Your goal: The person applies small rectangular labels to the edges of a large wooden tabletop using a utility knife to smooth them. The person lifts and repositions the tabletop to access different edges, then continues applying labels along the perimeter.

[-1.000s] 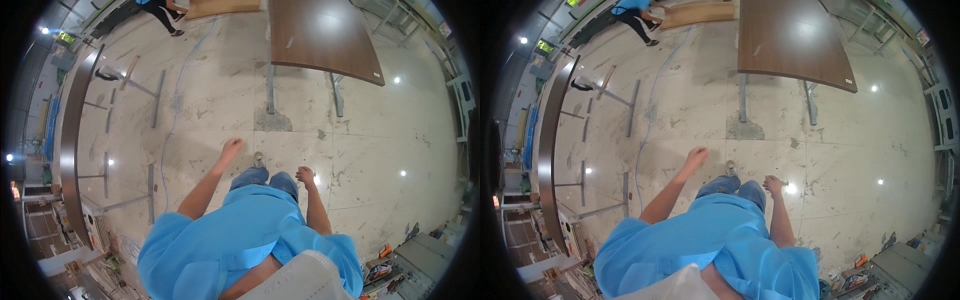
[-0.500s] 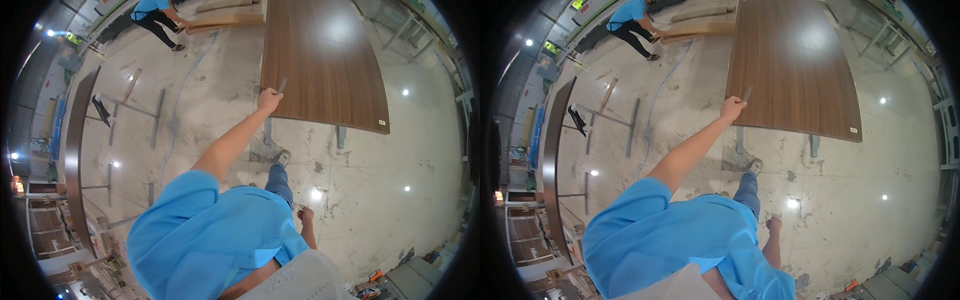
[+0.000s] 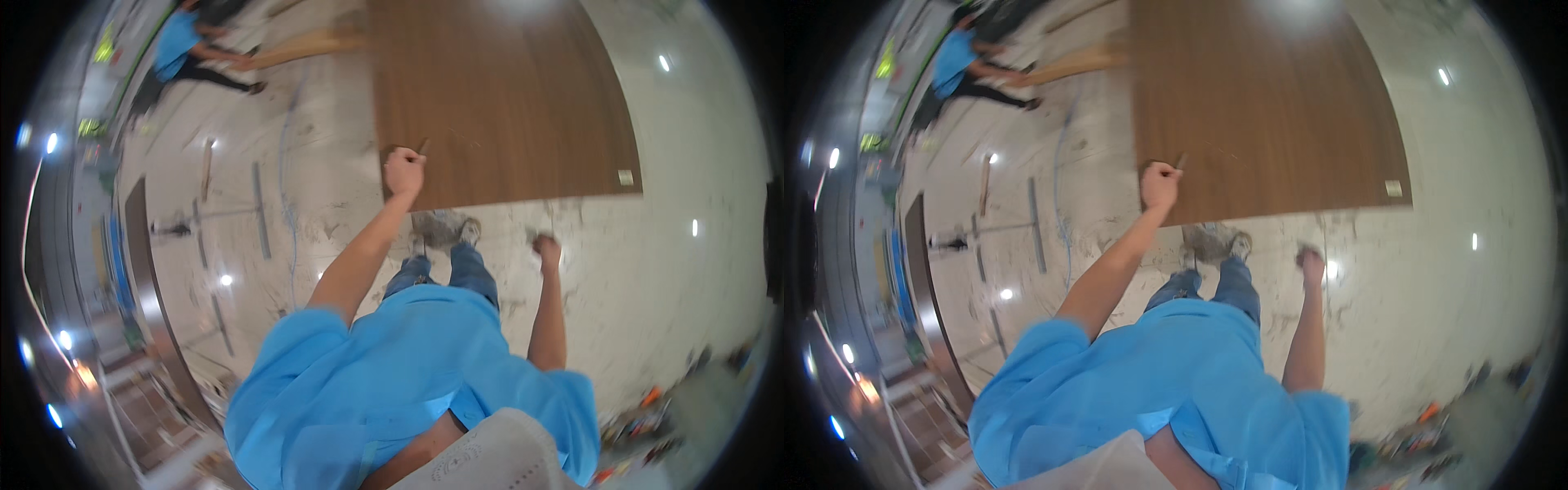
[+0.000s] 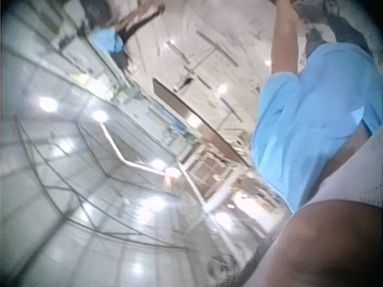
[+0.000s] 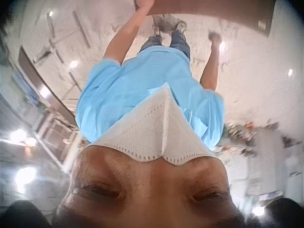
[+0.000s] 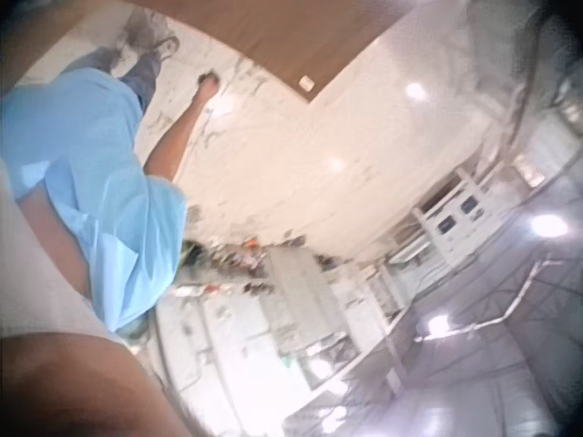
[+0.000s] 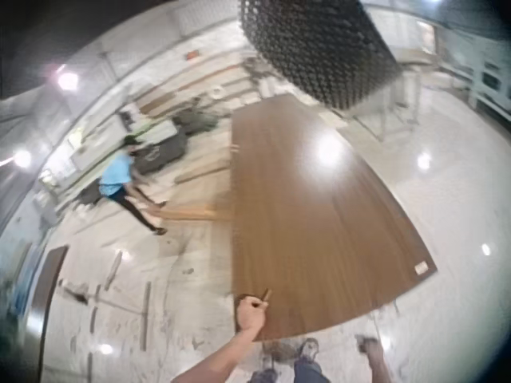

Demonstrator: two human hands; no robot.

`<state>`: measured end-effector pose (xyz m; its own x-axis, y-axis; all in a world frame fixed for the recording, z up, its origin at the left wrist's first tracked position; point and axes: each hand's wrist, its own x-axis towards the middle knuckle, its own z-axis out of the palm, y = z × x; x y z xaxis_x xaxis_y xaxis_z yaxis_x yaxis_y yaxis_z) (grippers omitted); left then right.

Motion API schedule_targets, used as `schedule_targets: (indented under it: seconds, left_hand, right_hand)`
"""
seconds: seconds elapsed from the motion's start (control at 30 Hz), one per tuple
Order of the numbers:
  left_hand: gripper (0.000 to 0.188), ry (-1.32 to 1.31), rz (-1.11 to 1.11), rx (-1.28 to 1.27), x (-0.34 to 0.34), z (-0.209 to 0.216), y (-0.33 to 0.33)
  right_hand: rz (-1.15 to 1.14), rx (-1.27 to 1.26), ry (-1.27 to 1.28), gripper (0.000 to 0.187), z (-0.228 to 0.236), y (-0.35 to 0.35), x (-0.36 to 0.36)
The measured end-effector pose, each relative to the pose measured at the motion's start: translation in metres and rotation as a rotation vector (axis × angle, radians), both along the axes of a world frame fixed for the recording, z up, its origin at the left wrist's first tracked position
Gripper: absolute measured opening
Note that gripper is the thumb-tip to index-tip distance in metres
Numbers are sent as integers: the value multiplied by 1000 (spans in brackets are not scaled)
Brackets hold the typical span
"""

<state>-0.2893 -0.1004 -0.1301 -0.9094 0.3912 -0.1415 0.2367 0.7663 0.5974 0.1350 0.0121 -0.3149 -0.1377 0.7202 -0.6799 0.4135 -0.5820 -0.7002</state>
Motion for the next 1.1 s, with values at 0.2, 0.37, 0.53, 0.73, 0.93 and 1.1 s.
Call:
schedule_targets:
  seconds: [0.2, 0.37, 0.53, 0.73, 0.93, 1.1]
  left_hand:
    - [29, -264, -446, 257, 46, 27, -16]
    - [35, -139, -1237, 144, 85, 58, -5]
    - [28, -155, -1444, 163, 92, 68, 23]
    - [40, -23, -1439, 245, 85, 56, 66]
    - [65, 432, -1196, 83, 22, 6, 156]
    - [63, 542, -1170, -80, 9, -13, 199]
  right_hand:
    - [-77, 498, 22, 34, 158, 27, -66]
    - [508, 1036, -96, 50, 238, -26, -109]
    - [674, 535, -130, 29, 247, -66, -119]
    - [312, 569, -177, 24, 230, -76, -104]
    - [-282, 673, -245, 26, 193, 3, -47]
    - [-369, 783, -462, 26, 177, 96, 4]
